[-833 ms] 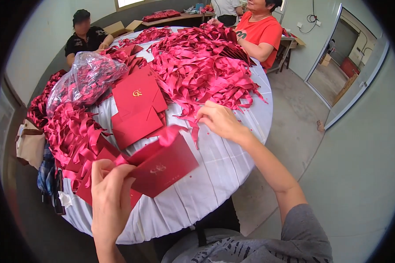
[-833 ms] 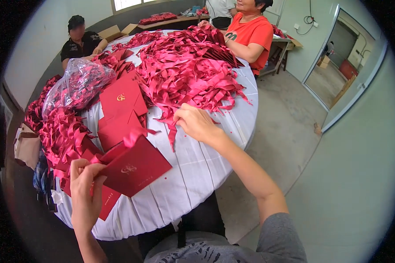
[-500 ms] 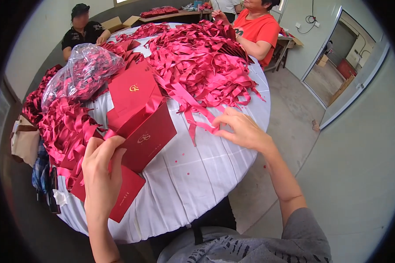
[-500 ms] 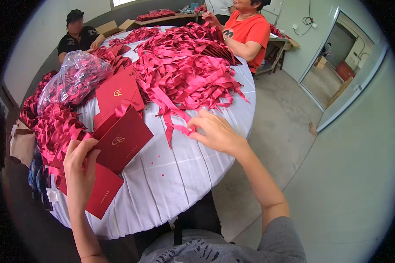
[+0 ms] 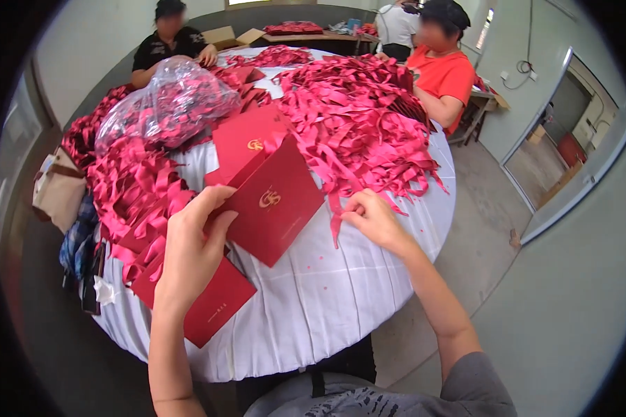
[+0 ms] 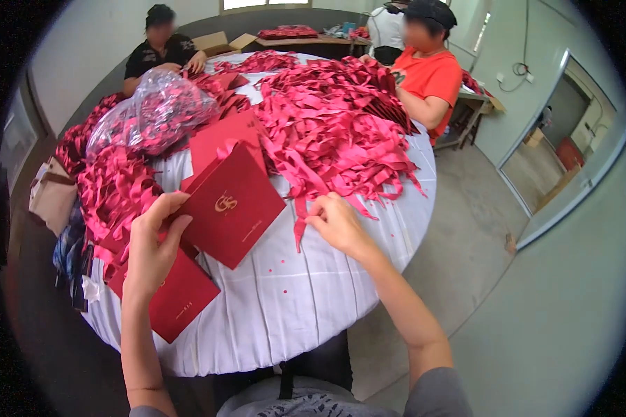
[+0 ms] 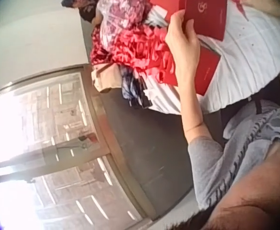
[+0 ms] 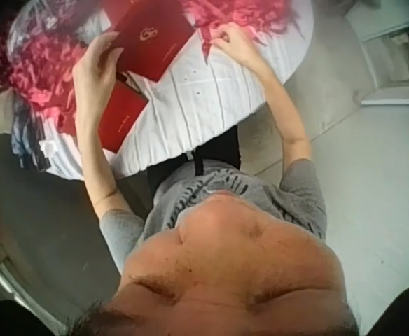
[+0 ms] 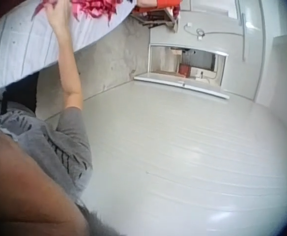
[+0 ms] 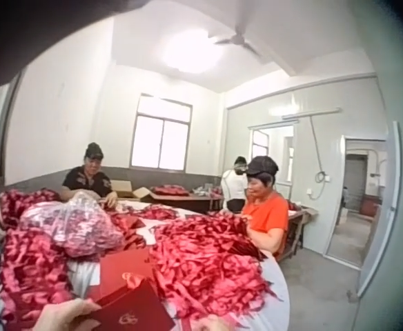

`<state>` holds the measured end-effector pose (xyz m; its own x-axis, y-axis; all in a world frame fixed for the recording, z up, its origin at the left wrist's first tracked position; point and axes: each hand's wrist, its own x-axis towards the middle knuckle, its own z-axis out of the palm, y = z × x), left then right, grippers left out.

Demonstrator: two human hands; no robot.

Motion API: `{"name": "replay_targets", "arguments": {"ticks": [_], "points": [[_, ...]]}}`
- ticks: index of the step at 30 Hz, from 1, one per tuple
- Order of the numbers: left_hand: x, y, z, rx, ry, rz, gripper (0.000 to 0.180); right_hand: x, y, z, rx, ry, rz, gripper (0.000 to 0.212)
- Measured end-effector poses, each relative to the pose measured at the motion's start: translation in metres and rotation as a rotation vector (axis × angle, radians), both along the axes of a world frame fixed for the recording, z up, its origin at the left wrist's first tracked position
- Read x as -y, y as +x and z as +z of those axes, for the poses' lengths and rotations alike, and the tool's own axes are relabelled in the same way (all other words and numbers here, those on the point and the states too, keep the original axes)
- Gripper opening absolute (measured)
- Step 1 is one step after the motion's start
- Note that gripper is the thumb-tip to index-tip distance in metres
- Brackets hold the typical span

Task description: The person attaches pink ribbons to red gift bags by hand, then organizes the finished bags on a table.

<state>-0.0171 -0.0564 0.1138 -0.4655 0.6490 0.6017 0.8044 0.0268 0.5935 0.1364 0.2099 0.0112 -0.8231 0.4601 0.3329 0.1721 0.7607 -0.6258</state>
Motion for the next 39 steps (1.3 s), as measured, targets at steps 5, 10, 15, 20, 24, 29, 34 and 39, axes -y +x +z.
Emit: {"name": "replay_targets", "arguments": {"ticks": [5, 10, 15, 20, 24, 29, 34, 39], "points": [[-0.002, -0.005, -0.014, 0.504, 0.051, -0.09, 0.023, 0.006, 0.0, 0.029, -0.393, -0.585, 0.046, 0.01], [0.001, -0.009, -0.02, 0.757, -0.004, -0.2, 0.025, 0.052, -0.001, 0.088, -0.486, -0.646, 0.263, 0.014], [0.0, -0.007, -0.023, 0.801, -0.009, -0.258, 0.028, 0.096, -0.023, 0.094, -0.49, -0.498, 0.382, 0.014], [0.002, -0.003, -0.02, 0.807, 0.022, -0.337, 0.032, 0.108, -0.039, 0.08, -0.475, -0.26, 0.372, 0.013], [0.004, -0.003, -0.019, 0.823, 0.004, -0.348, 0.034, 0.116, -0.04, 0.076, -0.507, -0.202, 0.308, 0.01], [0.004, 0.001, -0.02, 0.753, -0.004, -0.305, 0.034, 0.12, -0.041, 0.08, -0.497, 0.118, 0.281, 0.015], [0.004, 0.004, -0.024, 0.647, -0.017, -0.236, 0.033, 0.122, -0.043, 0.073, -0.509, 0.167, 0.272, 0.015], [-0.001, 0.008, -0.035, 0.416, 0.08, -0.181, 0.029, 0.124, -0.037, 0.078, -0.45, 0.409, 0.308, 0.018]]}}
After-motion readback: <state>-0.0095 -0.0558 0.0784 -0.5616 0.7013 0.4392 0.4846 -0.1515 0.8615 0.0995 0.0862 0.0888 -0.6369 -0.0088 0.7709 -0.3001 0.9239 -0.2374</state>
